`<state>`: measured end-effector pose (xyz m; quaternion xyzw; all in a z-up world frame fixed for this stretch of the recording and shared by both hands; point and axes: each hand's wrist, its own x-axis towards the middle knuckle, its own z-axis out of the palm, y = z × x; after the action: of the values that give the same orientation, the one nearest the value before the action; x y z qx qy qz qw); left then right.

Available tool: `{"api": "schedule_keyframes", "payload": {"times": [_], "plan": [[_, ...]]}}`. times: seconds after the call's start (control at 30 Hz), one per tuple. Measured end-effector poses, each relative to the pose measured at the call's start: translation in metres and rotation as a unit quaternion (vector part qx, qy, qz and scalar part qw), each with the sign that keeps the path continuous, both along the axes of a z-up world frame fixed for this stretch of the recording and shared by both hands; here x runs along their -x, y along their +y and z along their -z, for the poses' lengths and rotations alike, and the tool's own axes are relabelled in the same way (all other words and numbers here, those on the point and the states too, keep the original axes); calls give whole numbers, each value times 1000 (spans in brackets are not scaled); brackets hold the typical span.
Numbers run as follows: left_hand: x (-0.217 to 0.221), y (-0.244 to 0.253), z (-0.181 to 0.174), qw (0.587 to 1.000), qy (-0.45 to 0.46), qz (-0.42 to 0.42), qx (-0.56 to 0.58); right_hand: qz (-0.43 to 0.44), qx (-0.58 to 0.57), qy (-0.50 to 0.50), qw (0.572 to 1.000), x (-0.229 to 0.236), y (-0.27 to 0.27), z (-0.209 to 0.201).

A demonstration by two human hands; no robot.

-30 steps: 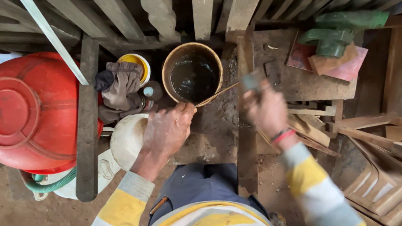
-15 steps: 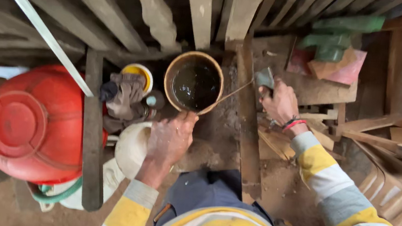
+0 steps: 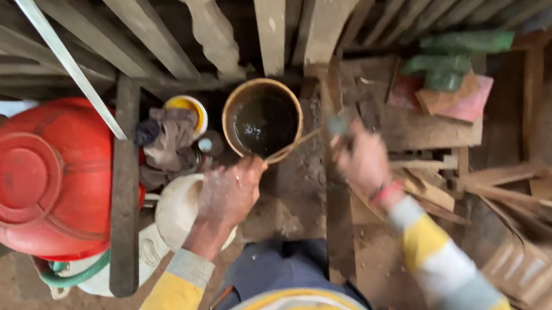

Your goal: The person scrapes a thin metal strip with a file, rubs it with sandpaper, and dips it into a bucket of liquid.

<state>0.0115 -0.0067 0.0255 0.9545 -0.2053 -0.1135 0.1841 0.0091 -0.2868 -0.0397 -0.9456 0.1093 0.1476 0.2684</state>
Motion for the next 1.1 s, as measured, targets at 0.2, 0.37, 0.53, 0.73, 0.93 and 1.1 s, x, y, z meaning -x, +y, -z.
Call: {"api": "schedule_keyframes", "payload": {"times": [0.2, 0.37, 0.53, 0.73, 0.93, 1.1], "plan": [[5, 3, 11, 1000, 3, -16, 19, 11, -58, -24, 998, -3, 10, -9], [0, 1, 8, 1000, 12, 4, -8, 11, -19, -24, 999, -23, -10, -18], [4, 1, 6, 999, 35, -3, -3, -40, -133, 1, 990, 25, 45, -32], [7, -1, 11, 1000, 23, -15, -3, -4, 23, -24, 999, -26, -13, -13], [8, 4, 23, 998, -53, 11, 38, -138, 3, 59, 989, 28, 68, -41], [10, 2, 18, 999, 37, -9, 8, -35, -13, -23, 999, -17, 11, -33]]}}
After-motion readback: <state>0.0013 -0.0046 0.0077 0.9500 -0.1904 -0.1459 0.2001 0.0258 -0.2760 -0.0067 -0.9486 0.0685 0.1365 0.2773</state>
